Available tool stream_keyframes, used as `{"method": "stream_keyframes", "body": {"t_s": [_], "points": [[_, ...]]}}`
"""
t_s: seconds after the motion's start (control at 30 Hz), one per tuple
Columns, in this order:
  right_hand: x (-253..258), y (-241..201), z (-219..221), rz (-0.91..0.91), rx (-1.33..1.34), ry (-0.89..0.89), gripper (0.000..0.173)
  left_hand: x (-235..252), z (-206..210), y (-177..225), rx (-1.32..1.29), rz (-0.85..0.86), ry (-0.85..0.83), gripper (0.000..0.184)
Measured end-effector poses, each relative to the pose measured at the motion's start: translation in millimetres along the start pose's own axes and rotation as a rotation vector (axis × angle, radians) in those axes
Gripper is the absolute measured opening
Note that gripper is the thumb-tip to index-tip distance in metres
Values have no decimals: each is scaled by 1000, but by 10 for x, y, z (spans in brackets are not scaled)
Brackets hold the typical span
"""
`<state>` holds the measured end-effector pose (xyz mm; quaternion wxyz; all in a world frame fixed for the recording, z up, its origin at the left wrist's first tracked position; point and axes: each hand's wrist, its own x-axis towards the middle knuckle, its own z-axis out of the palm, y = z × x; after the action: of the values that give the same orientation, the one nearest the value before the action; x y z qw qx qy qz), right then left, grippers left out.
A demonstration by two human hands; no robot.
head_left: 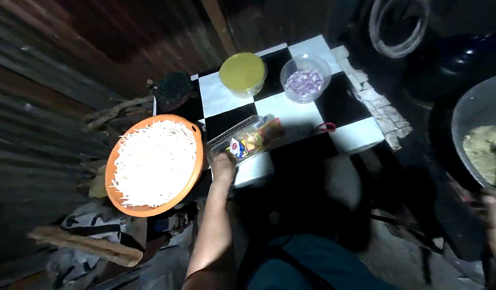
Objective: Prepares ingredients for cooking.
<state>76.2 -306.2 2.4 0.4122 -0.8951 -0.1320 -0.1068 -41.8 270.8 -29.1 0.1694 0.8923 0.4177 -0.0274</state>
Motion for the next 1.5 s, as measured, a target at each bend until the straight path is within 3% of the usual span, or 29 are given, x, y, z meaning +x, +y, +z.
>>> {"method": "stream_keyframes", "body": {"t_s": [0.07, 0.2, 0.37, 0.47, 0.6, 0.73, 0.9, 1.1, 1.23, 1.37, 1.5], "points": [[13, -272, 467, -156, -79, -152, 37, 50, -17, -38, -9, -10, -86, 31], [-59, -945, 1314, -239, -110, -367, 33, 138, -61, -105, -43, 81, -84, 29], [16, -1307, 1883, -283, -94, -631, 29, -63, -146, -92, -287, 133, 106, 30], [248, -1396, 2034, -265, -14, -717, 29, -147, -193, -81, -480, 41, 197, 20], [666, -1418, 2207, -399, 0, -792, 32, -271, -124, -34, -1181, -54, 219, 6], [1100, -1557, 2393, -518, 19, -902, 33, -341, -147, 171, -1442, -99, 239, 7], [1351, -1695, 2594, -622, 74, -902, 33, -334, -146, 403, -1543, -127, 261, 10], [1450, -1669, 2745, -528, 192, -917, 33, -329, -85, 533, -1666, -204, 202, 16], [1341, -1824, 2831, -523, 401, -1066, 60, -462, -11, 774, -1693, -53, 5, 24], [1296, -1814, 2788, -445, 324, -1238, 32, -580, 108, 805, -1720, 24, -78, 19], [1234, -1773, 2668, -359, 336, -1438, 33, -672, 194, 678, -1503, 31, -263, 17]]}}
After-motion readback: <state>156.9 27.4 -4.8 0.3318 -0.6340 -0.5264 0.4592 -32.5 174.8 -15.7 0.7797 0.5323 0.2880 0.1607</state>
